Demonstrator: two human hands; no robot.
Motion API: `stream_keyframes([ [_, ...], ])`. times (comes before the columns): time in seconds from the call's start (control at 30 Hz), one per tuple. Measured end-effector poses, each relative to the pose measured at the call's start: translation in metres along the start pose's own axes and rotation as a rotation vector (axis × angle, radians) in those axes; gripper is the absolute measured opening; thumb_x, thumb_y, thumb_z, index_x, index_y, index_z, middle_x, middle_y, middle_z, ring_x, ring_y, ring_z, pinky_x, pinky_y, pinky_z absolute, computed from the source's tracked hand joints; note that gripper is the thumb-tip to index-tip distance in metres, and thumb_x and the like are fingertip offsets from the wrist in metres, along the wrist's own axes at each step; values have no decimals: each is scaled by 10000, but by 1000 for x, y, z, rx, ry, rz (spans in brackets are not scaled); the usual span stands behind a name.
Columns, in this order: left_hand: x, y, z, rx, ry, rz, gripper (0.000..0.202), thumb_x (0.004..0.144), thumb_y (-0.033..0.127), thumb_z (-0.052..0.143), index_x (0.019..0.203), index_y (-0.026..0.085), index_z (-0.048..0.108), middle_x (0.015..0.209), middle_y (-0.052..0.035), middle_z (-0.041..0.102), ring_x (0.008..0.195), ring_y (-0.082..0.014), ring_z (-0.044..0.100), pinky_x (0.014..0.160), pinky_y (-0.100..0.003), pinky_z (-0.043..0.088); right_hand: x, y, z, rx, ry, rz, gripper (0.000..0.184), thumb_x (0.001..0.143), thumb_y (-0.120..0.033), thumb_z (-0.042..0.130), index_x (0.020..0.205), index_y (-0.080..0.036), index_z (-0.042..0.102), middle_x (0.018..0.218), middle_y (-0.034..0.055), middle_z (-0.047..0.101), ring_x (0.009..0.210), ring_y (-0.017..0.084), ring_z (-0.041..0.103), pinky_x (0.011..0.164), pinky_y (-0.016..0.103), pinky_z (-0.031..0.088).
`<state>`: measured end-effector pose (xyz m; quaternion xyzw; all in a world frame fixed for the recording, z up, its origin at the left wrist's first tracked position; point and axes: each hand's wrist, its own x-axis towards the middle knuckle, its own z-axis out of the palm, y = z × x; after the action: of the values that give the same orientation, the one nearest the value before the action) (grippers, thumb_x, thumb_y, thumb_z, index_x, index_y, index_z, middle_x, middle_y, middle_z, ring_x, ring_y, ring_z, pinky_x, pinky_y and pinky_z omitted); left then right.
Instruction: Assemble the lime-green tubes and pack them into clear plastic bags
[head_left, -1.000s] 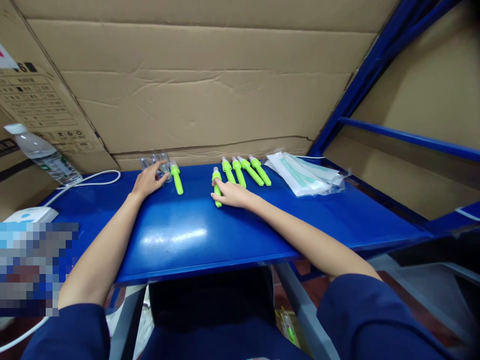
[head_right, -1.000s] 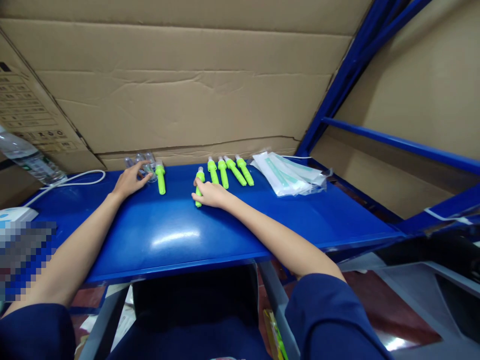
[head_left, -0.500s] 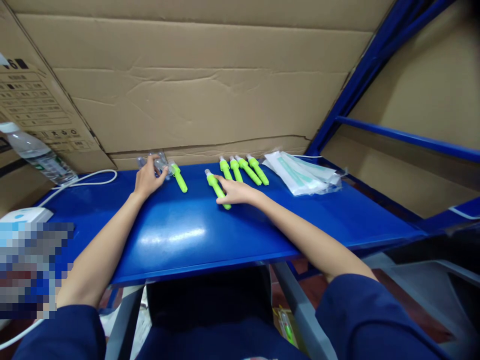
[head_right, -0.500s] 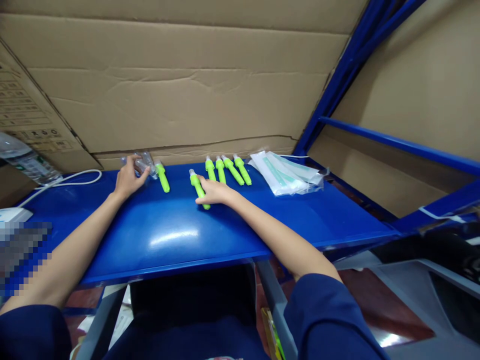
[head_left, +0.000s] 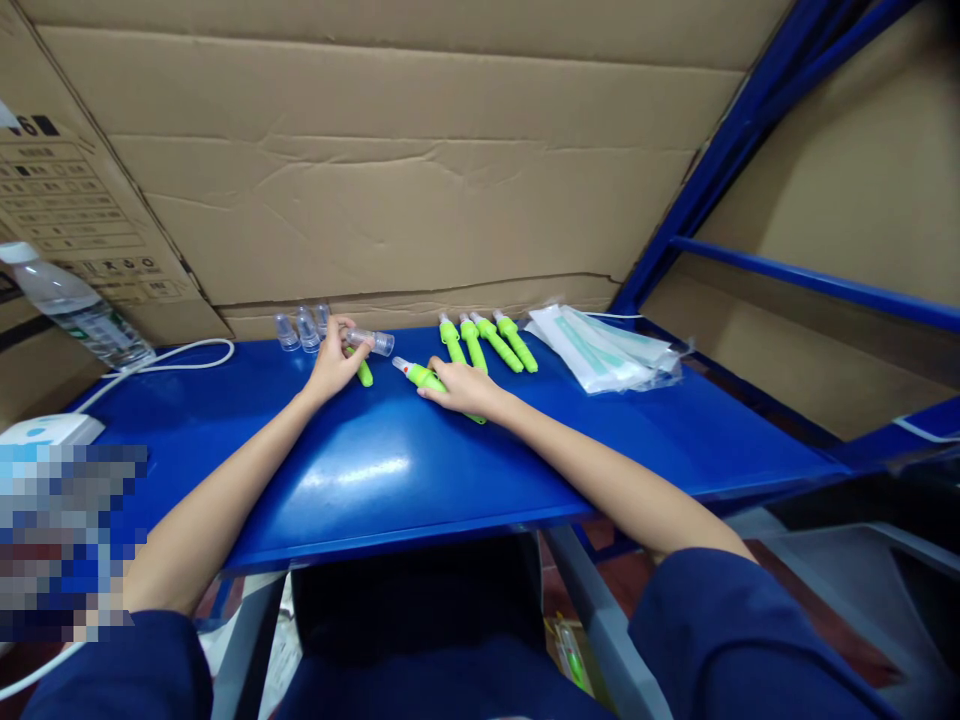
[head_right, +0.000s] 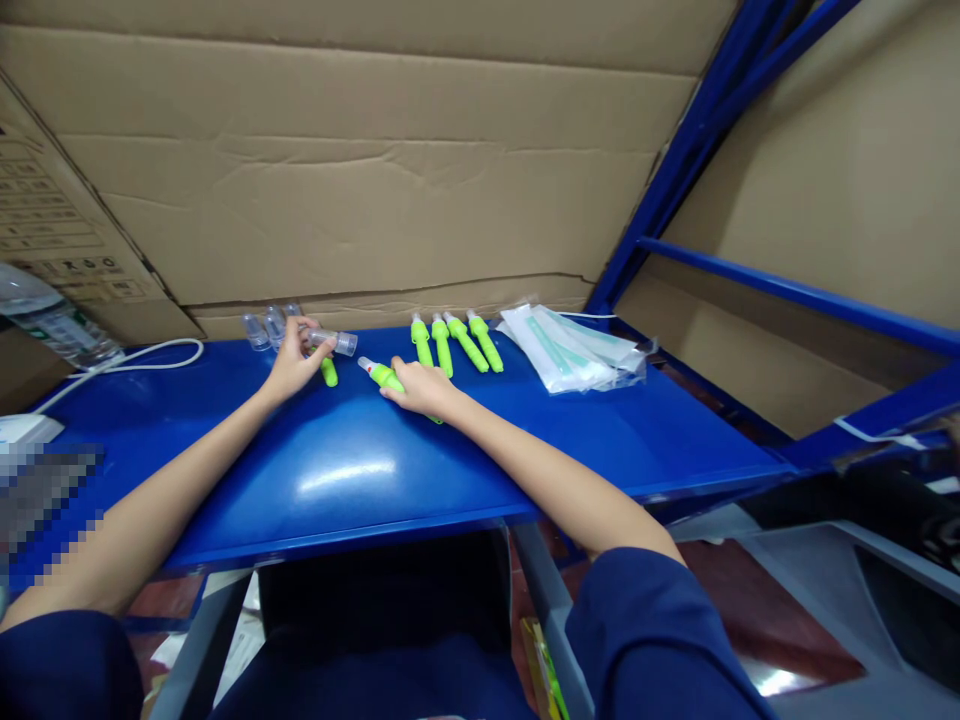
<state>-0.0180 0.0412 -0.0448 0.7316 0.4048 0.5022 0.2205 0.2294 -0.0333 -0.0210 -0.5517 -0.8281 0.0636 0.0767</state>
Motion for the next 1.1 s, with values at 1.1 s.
stream_keyframes([
  [1.1, -16, 44, 20, 309, -277, 217, 347, 919, 416, 549, 1172, 178, 543, 1098, -88, 683, 850, -202, 652, 763, -332, 529, -1, 31, -34, -100, 214, -58, 420, 1068, -432, 305, 1254, -197, 598, 1070, 129, 727, 982, 307, 671, 840, 383, 443],
])
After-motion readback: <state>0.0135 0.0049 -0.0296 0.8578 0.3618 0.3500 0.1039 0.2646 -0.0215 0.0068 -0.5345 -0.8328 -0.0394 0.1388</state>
